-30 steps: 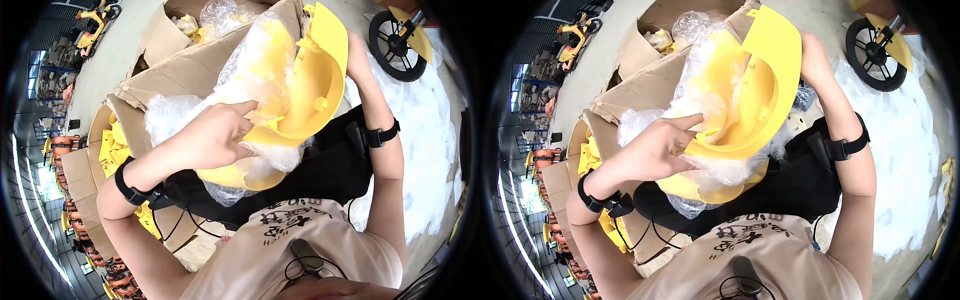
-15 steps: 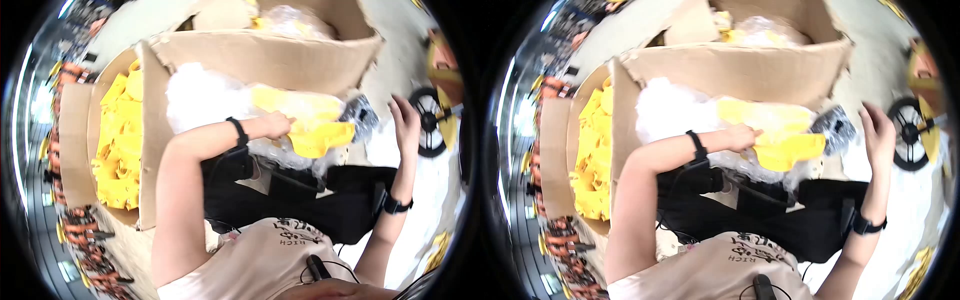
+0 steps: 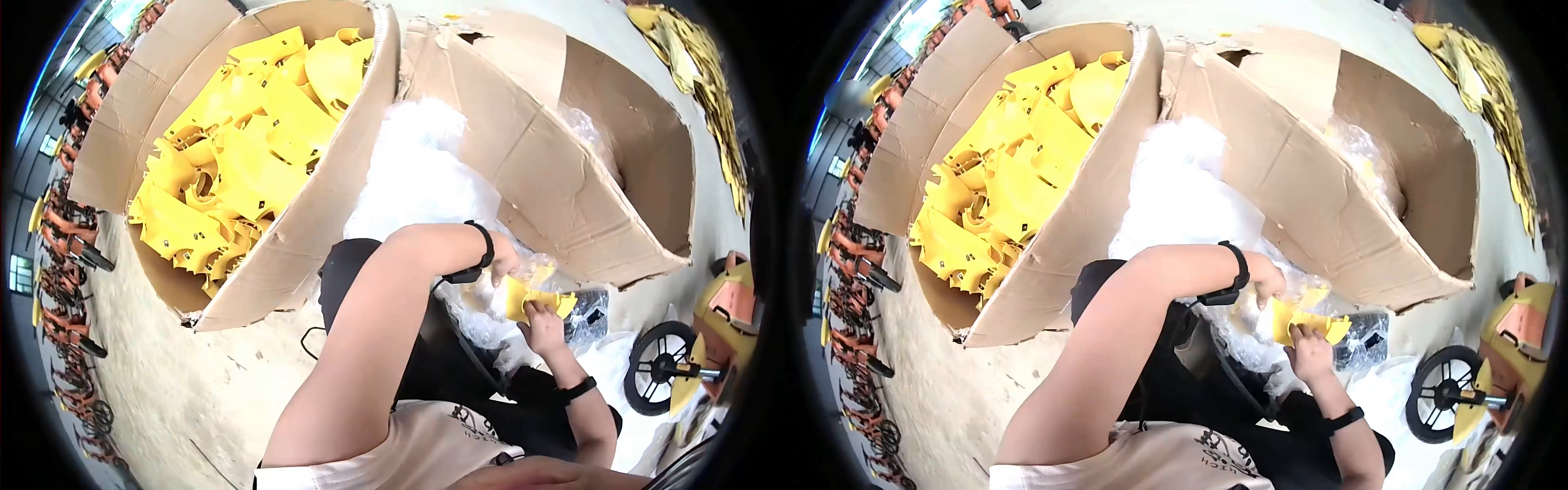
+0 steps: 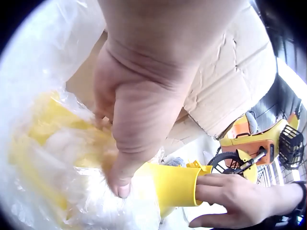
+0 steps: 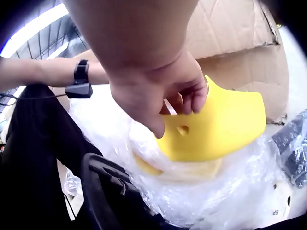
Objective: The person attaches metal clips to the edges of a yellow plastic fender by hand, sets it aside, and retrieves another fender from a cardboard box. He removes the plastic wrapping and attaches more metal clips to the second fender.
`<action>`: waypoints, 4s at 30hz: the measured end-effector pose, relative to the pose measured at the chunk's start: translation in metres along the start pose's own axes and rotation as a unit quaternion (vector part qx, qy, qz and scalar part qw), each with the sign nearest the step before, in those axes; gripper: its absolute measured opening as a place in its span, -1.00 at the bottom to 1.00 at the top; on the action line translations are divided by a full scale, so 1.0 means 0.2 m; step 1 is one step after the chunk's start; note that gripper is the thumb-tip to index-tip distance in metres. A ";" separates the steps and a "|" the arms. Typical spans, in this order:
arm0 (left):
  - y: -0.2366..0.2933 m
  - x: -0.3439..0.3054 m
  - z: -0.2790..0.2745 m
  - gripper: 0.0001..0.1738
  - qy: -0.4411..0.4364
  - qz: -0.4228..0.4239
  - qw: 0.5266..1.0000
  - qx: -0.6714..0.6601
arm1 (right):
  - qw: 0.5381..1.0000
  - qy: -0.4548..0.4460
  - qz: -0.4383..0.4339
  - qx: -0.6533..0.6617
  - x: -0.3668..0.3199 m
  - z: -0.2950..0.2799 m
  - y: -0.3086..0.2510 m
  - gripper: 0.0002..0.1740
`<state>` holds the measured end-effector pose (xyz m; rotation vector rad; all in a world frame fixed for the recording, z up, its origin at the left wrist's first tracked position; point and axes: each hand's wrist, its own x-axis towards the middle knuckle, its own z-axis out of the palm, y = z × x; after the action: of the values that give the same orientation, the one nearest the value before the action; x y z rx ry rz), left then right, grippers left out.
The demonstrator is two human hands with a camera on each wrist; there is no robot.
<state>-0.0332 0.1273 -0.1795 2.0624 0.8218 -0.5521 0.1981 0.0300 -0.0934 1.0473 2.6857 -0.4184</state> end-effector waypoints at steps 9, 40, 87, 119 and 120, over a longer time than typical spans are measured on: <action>0.10 -0.32 -0.05 -0.19 0.013 -0.064 0.997 0.032 | 0.989 0.095 -0.052 -0.103 0.09 -0.20 0.00 -0.82; -0.76 -2.44 -0.39 -0.28 0.413 -0.476 0.770 0.099 | 0.866 0.124 0.100 0.475 -0.41 -0.74 0.10 -0.68; 0.83 -0.95 -0.12 -0.25 0.114 0.036 0.677 -0.726 | 0.860 0.468 -0.170 0.110 -0.53 -0.62 -0.01 -0.73; 0.94 -0.76 0.03 0.09 0.183 -0.075 0.735 -0.648 | 0.931 -0.076 0.000 0.358 -0.78 -0.77 0.00 -0.57; 0.88 -0.78 0.02 0.07 0.176 -0.123 0.710 -0.670 | 0.952 -0.054 0.052 0.296 -0.83 -0.88 0.06 -0.60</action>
<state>-0.0138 -0.0099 0.0105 0.6618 1.2056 0.3412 0.3073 -0.0048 0.1196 1.2534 2.4385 -1.2731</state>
